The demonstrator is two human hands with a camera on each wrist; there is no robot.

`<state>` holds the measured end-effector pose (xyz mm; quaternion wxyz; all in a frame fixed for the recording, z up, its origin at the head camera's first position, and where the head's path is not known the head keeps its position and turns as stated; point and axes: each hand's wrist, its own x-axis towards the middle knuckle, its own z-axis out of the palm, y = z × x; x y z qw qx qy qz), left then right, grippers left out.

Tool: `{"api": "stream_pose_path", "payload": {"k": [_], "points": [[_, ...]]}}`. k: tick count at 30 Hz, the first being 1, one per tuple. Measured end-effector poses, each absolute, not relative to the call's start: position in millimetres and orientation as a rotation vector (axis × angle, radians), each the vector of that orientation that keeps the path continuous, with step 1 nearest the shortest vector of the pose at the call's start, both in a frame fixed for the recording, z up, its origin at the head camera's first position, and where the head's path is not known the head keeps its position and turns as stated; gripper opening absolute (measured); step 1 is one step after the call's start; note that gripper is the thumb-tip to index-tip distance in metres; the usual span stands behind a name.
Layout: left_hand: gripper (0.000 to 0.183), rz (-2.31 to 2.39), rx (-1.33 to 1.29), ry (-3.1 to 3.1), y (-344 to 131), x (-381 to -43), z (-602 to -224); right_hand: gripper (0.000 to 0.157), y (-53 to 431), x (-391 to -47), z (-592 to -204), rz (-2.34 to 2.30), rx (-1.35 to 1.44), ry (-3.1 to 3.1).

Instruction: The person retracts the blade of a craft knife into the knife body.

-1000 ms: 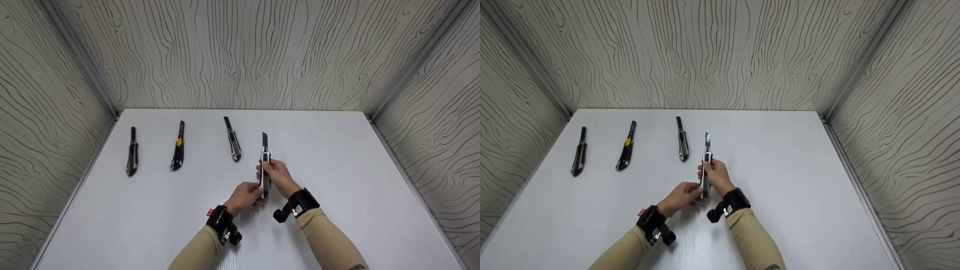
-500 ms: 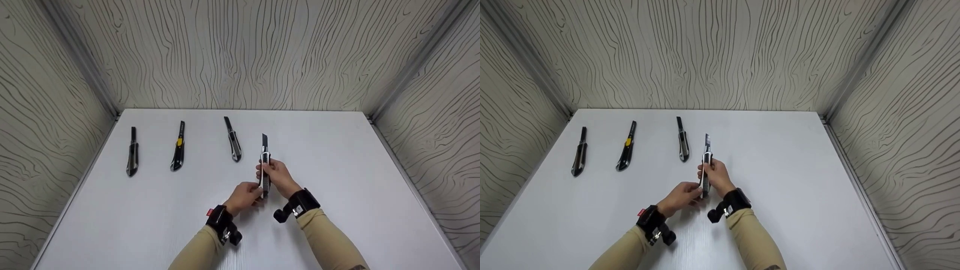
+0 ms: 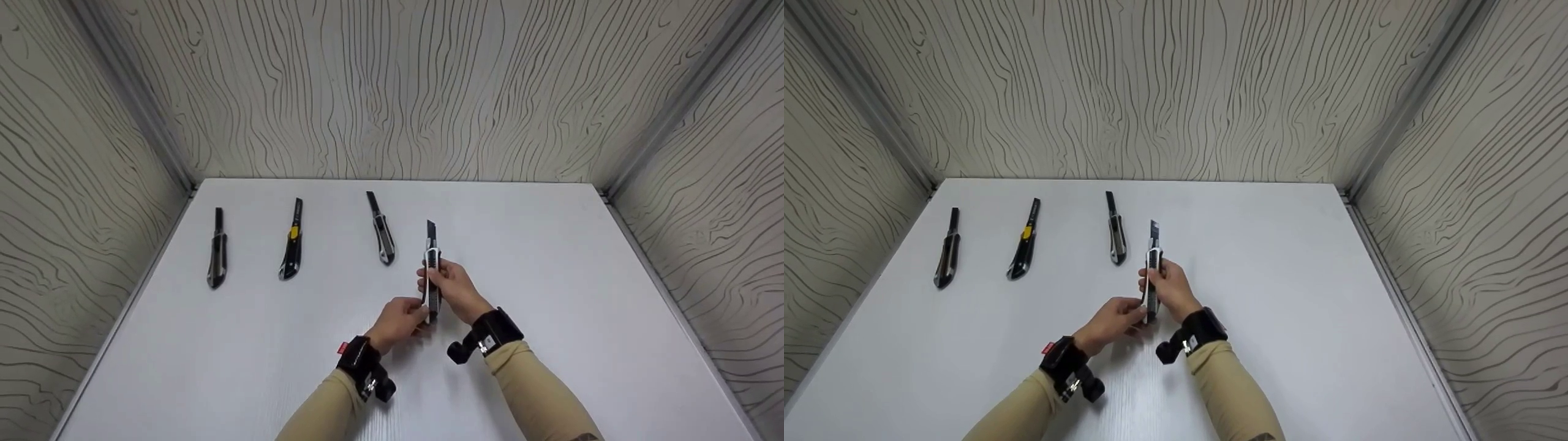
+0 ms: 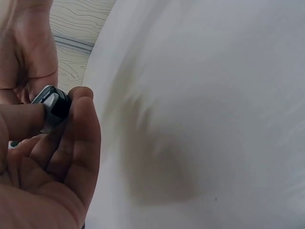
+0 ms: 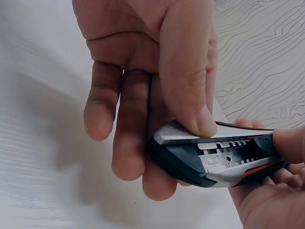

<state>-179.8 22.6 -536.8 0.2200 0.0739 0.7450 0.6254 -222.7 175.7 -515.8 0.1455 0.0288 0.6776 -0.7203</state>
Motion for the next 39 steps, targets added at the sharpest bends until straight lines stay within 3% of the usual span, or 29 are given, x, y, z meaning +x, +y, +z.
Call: {"api": "stream_pose_path", "payload": {"k": [39], "points": [[0.024,1.809,0.182,2.031,26.8,-180.4,-543.3,0.043,177.2,-222.3,-516.1,-2.022,0.097,1.997]]}}
